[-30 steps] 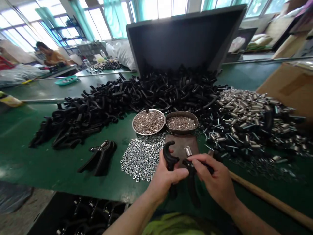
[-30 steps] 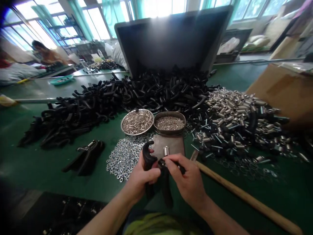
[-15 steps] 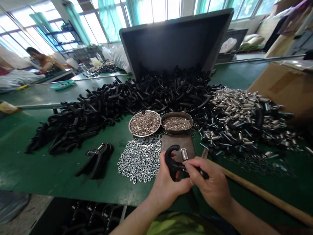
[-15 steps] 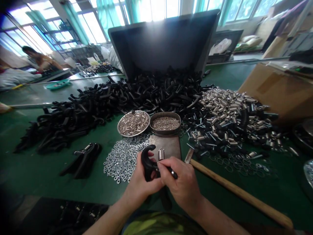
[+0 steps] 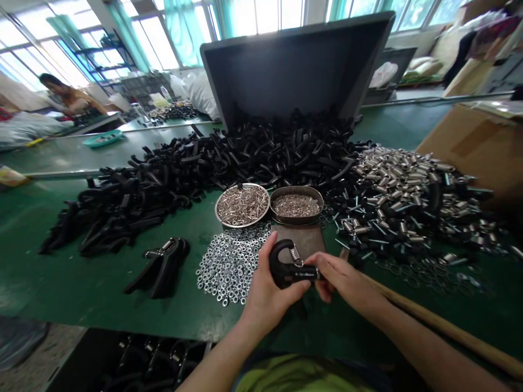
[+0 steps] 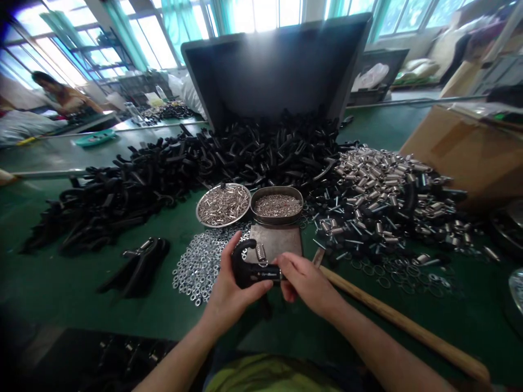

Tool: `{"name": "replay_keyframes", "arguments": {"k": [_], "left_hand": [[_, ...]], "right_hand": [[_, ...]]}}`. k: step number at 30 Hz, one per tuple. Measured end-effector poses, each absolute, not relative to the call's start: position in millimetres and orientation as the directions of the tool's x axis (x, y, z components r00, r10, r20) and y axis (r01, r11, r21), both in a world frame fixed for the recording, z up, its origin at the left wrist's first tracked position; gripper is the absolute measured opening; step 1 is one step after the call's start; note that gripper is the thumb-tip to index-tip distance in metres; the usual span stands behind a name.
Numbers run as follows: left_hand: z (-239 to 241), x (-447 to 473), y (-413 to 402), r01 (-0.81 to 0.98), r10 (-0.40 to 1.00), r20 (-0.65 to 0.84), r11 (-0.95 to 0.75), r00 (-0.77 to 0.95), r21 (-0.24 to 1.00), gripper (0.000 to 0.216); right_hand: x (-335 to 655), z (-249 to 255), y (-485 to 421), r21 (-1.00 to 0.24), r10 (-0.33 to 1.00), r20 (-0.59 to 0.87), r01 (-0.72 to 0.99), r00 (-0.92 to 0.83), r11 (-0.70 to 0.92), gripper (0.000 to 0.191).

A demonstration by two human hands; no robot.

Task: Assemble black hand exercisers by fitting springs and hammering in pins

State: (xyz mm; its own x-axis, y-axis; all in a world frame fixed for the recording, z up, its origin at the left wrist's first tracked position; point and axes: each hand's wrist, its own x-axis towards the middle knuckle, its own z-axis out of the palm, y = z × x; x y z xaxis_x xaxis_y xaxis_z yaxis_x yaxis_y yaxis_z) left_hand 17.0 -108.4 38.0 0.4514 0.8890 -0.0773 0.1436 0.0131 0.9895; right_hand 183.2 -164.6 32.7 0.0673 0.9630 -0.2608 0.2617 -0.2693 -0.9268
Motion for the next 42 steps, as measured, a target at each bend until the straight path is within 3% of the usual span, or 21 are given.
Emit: {"name": "replay_keyframes", "arguments": {"k": [2,4,8,10,14,18,22,25,28,30,33,36,42], "left_hand": [[35,15,-107,0.224,0.851,-0.055,-0.075,0.523,0.972,0.089],[29,15,-109,0.244,0.832,-0.057,-0.095,0.552,0.965,0.085],[17,15,-117,0.183,0.891,-0.042,-0.047,0.453,0.982,0.083],[12,14,-120,0.170,0.895,-0.029,-0.052,0.444,0.984,0.081],[9,13,-118,0.205,0.869,0.019,-0.138,0.495,0.969,0.079],[7,16,-111,0.204,0.805,0.034,-0.191,0.592,0.960,0.076],[1,26,-104,0.213,0.777,-0.017,-0.151,0.629,0.965,0.079],[1,34,-89,0.287,0.752,-0.057,-0.179,0.657,0.941,0.078],[5,33,-52,0.360,0.757,0.103,-0.419,0.645,0.833,0.054],[9,24,-18,0.482,0.799,0.239,-0.540,0.552,0.690,0.031],[14,5,31,0.740,0.874,0.324,-0.482,0.363,0.470,0.021],[16,-6,61,0.866,0.910,0.277,-0.390,0.310,0.314,0.020],[11,-2,73,0.881,0.905,0.226,-0.410,0.361,0.235,0.018]], "right_hand": [[181,31,-155,-0.943,0.950,-0.302,0.171,-0.081,-0.285,0.050],[175,33,-148,-0.959,0.970,-0.230,0.185,-0.079,-0.213,0.040],[164,40,-147,-0.849,0.992,-0.067,0.517,0.103,-0.111,0.021],[161,45,-150,-0.745,0.995,-0.046,0.660,0.087,-0.092,0.021],[160,54,-152,-0.644,0.994,-0.106,0.762,-0.004,-0.065,0.022],[160,54,-149,-0.561,0.984,-0.177,0.819,0.023,-0.120,0.019],[170,42,-140,-0.515,0.982,-0.188,0.848,0.028,-0.122,0.023],[186,35,-128,-0.385,0.973,-0.233,0.919,-0.009,-0.084,0.033],[200,38,-105,-0.216,0.968,-0.242,0.976,-0.063,0.009,0.037],[201,42,-83,-0.190,0.983,-0.162,0.980,-0.084,0.053,0.029],[187,46,-43,-0.227,0.993,-0.024,0.968,-0.117,0.109,0.021],[165,43,-3,-0.250,0.989,0.052,0.957,-0.140,0.148,0.020],[143,31,33,-0.304,0.985,0.091,0.937,-0.150,0.171,0.021]]}}
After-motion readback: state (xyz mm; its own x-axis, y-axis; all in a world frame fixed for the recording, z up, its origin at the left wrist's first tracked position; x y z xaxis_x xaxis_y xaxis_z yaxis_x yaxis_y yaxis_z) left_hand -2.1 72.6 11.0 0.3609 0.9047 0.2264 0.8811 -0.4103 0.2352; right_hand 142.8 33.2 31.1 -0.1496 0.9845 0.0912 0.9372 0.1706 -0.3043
